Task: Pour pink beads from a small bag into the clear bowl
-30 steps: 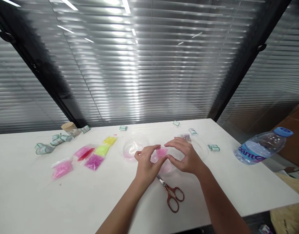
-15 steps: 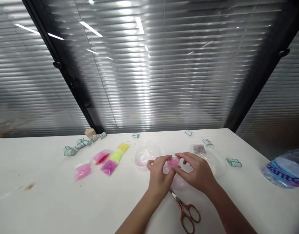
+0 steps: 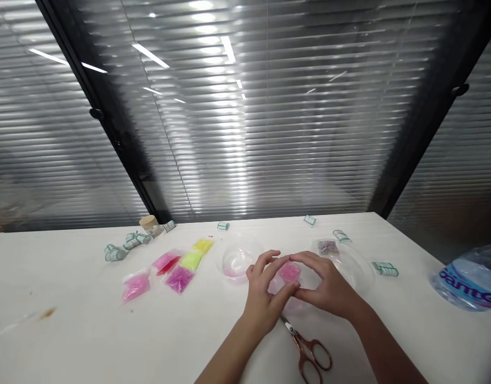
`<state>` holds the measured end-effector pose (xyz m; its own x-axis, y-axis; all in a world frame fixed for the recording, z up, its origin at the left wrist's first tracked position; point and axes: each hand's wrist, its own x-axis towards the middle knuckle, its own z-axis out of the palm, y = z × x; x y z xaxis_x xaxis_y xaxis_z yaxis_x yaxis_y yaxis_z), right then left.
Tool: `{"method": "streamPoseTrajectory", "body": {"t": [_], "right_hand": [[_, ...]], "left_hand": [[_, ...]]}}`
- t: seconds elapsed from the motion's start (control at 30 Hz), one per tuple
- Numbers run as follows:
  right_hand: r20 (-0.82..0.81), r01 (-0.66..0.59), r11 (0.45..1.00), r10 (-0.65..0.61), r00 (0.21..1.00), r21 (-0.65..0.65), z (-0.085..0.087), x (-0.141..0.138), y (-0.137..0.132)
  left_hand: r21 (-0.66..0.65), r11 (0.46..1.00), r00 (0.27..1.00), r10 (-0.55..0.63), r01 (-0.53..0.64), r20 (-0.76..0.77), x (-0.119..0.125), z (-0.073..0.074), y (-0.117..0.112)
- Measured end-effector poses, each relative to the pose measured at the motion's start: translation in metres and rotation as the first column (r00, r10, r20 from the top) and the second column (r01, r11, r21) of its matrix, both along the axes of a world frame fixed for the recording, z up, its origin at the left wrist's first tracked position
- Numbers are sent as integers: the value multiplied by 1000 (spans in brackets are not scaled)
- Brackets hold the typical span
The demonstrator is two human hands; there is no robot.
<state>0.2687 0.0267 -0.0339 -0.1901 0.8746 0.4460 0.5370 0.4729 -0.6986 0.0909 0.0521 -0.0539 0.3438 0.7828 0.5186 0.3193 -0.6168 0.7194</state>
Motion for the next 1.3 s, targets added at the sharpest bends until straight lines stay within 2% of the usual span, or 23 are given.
{"method": "streamPoseTrajectory", "body": {"t": [0.2, 0.37, 0.67, 0.8, 1.03, 1.3], "right_hand": [[-91, 46, 992, -56, 994, -115, -3, 1, 1], [-175, 58, 984, -88, 981, -170, -3, 4, 4], [-432, -99, 977, 8, 902, -188, -4, 5, 7], [-497, -105, 982, 12, 868, -159, -9, 3, 8], [-553, -166, 977, 67, 831, -132, -10, 4, 7], [-518, -157, 980, 73, 852, -120, -9, 8, 9]], "left_hand": [[3, 1000, 998, -31, 31, -45, -2, 0, -1], [17, 1000, 996, -12, 14, -83, -4, 0, -3], [-39, 999, 979, -33, 26, -199, -1, -2, -4], [-70, 997, 979, -34, 20, -202, 0, 0, -5], [-98, 992, 969, -95, 74, -229, -1, 6, -7], [-52, 995, 962, -95, 84, -257, -1, 5, -5]]}}
